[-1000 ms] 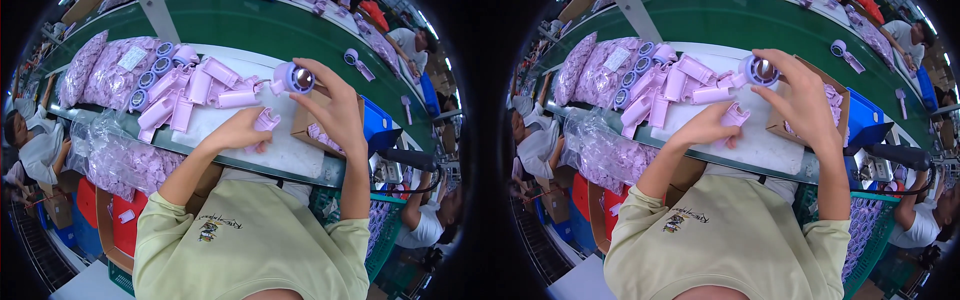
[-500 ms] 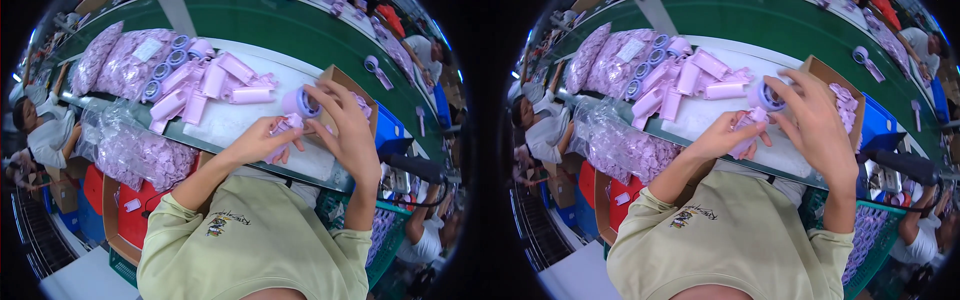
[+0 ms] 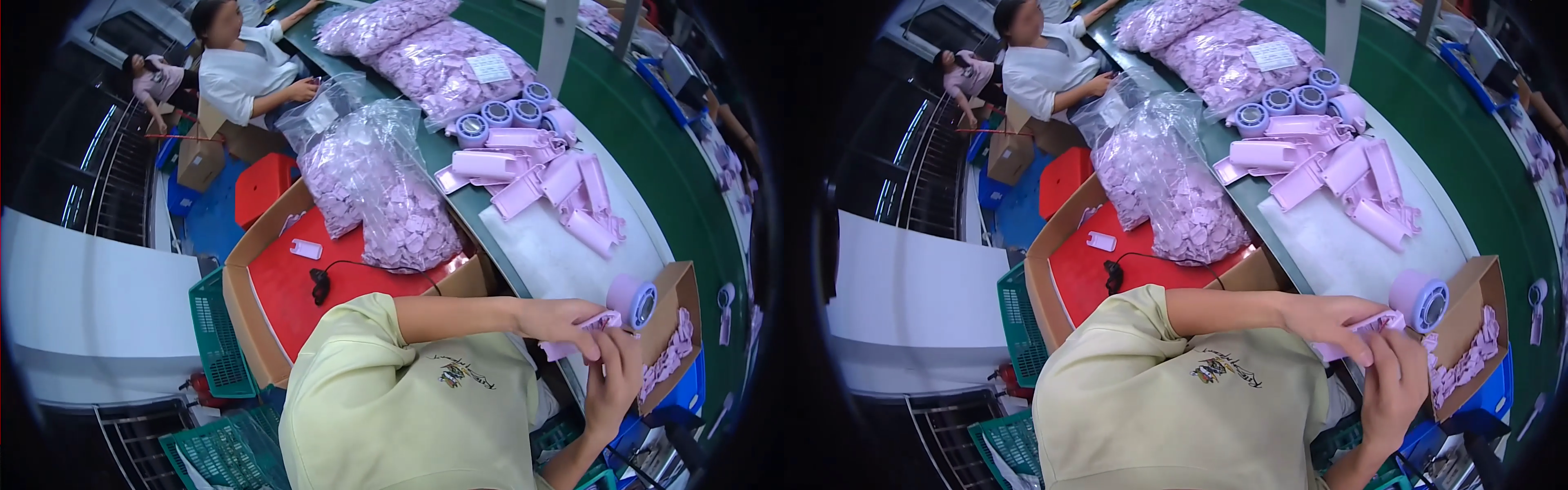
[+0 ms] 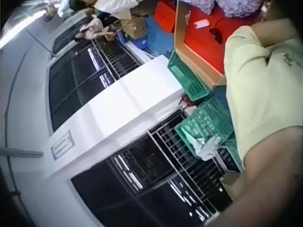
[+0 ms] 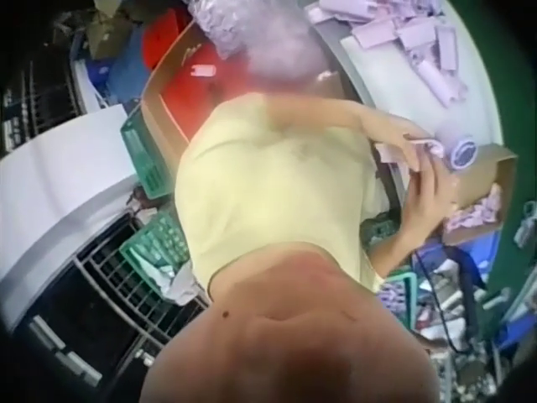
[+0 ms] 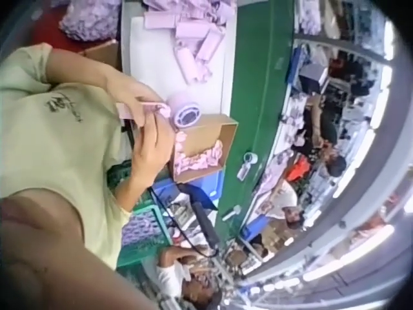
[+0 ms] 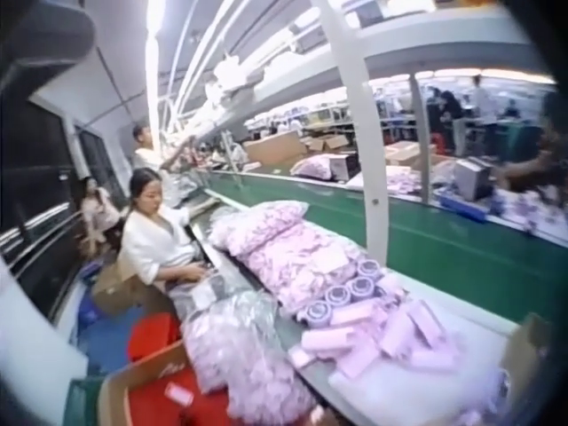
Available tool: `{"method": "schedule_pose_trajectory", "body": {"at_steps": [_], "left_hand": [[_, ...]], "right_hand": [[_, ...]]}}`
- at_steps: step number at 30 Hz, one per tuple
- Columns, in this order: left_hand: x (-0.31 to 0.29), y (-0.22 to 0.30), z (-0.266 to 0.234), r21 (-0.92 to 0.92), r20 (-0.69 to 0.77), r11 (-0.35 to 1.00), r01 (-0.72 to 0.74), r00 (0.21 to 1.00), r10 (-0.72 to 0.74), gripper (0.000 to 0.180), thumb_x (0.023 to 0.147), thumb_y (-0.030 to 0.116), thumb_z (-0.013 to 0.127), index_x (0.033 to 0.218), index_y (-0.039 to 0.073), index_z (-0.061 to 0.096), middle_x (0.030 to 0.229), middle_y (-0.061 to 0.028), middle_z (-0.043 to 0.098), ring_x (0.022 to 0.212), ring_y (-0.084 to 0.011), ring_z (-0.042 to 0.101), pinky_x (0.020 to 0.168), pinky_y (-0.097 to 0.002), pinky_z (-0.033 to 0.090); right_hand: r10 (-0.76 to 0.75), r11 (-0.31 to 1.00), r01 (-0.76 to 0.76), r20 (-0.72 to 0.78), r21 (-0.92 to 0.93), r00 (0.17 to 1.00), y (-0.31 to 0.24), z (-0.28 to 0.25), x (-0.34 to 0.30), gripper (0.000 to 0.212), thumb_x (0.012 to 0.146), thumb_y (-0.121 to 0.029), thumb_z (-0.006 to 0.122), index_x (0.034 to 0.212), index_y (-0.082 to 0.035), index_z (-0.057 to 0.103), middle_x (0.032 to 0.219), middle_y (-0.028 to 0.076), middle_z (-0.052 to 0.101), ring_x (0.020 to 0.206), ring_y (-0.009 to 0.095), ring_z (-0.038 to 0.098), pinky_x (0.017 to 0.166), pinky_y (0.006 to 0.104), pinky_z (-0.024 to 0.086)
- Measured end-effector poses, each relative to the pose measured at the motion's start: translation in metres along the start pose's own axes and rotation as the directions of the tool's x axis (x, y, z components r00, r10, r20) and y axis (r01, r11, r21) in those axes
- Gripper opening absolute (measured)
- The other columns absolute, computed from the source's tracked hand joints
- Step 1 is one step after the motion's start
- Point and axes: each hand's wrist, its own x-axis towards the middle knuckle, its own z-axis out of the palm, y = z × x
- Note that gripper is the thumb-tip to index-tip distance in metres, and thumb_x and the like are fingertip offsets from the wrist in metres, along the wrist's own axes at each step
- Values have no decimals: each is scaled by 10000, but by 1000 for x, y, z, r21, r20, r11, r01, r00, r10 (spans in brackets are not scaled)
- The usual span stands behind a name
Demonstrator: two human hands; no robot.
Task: The worker is assembling small pink handheld fans at a factory workstation, using a heat gun and an electric screwdriver to secure components.
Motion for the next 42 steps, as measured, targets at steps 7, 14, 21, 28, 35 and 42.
{"method": "schedule_pose_trajectory", "body": {"at_steps": [7,14,21,28,35,42], "left_hand": [[14,-33,-8,-56,-108,997,55,992,-61,360,979,183,433,1294,9,460,1132,-42,563,1019,-129,538,905,-269,418],[10,-13,-2,153,-253,988,16,967,24,491,934,53,341,1408,-58,284,1392,-244,429,1177,-303,538,1001,-397,430],[18,-19,1,173,-173,979,103,982,-73,541,888,-58,287,1427,-28,249,1411,-234,407,1147,-295,568,957,-382,473],[20,-18,2,168,-171,977,132,980,-103,538,869,-66,279,1406,-37,275,1399,-231,423,1097,-288,596,926,-378,489],[24,-12,-2,132,-119,981,141,985,-125,526,857,-62,263,1381,-43,305,1380,-224,448,1045,-280,617,903,-375,496],[27,-12,3,154,-137,984,92,988,-71,512,867,-54,264,1377,-43,307,1368,-224,457,1055,-285,610,913,-379,491]], "right_hand": [[-20,986,11,-51,-164,999,-5,7,-17,235,692,42,671,918,-23,656,1035,119,646,1026,313,591,873,411,471],[138,979,-165,-206,-118,969,23,-17,-39,222,691,23,684,902,-46,668,1024,81,666,973,282,621,810,383,502],[555,780,-596,-229,-193,800,92,-45,-61,238,774,-42,657,1007,1,640,984,136,658,872,305,626,762,346,501],[423,901,-418,15,-115,906,121,-18,-38,268,772,-43,658,1039,-17,646,936,151,655,854,297,626,732,341,497],[608,766,-642,282,38,742,118,-33,-29,257,762,-56,681,1011,-10,639,894,145,650,798,248,623,720,324,498],[446,842,-527,405,110,798,128,-36,-36,198,795,-27,677,987,-11,633,806,87,634,759,156,621,685,276,494]]}}
